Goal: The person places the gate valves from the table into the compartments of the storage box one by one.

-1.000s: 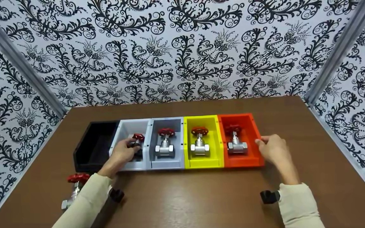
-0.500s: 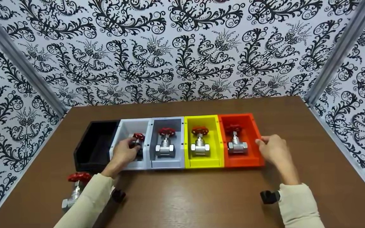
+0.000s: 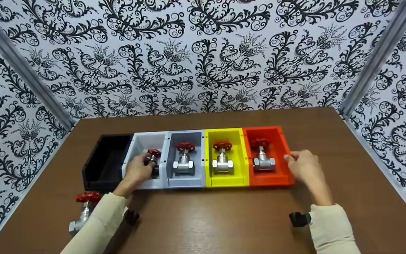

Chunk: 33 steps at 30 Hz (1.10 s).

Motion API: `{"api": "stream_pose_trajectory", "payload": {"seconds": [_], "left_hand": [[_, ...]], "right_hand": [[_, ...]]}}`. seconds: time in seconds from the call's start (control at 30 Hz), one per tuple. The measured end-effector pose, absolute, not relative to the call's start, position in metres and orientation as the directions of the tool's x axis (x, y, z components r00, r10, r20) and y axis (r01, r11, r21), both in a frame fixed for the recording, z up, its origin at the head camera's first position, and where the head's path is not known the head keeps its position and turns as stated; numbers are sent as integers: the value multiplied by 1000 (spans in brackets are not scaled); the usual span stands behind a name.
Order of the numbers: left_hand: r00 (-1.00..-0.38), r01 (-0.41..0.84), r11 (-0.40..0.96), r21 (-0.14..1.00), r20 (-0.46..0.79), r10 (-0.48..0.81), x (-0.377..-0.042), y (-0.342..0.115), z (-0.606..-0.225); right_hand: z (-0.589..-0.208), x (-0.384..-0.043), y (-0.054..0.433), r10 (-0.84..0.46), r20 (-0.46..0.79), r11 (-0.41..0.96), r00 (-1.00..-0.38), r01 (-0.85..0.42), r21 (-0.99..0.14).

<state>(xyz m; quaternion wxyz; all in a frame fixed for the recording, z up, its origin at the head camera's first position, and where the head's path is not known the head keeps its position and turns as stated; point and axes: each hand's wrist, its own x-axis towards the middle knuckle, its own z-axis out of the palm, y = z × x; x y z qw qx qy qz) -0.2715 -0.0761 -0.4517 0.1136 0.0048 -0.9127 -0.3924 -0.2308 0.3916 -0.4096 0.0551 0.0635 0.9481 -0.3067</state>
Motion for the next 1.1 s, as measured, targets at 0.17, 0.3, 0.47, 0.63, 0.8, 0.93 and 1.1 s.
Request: {"api": "stream_pose_trajectory", "payload": {"seconds": [0.17, 0.3, 0.47, 0.63, 0.8, 0.93, 1.1], "left_hand": [[-977, 80, 681, 728, 193, -91, -270, -76, -451], [-979, 80, 667, 741, 183, -86, -269, -77, -450], [-976, 95, 665, 741, 200, -83, -267, -77, -449], [-973, 114, 660, 743, 217, -76, -264, -78, -448], [-978, 116, 626, 771, 200, -65, -259, -80, -445], [-980, 117, 608, 785, 192, -59, -255, -83, -444], [-983, 109, 601, 792, 178, -56, -248, -86, -440]], "right_hand": [[-409, -230, 391, 84, -145, 802, -986, 153, -577], [-409, -230, 391, 83, -141, 811, -986, 149, -566], [-409, -231, 391, 78, -139, 817, -987, 143, -558], [-408, -230, 392, 75, -129, 823, -989, 134, -552], [-408, -231, 392, 70, -124, 825, -990, 127, -550], [-408, -231, 391, 75, -127, 823, -989, 134, -553], [-408, -231, 391, 79, -136, 825, -987, 142, -547]]}}
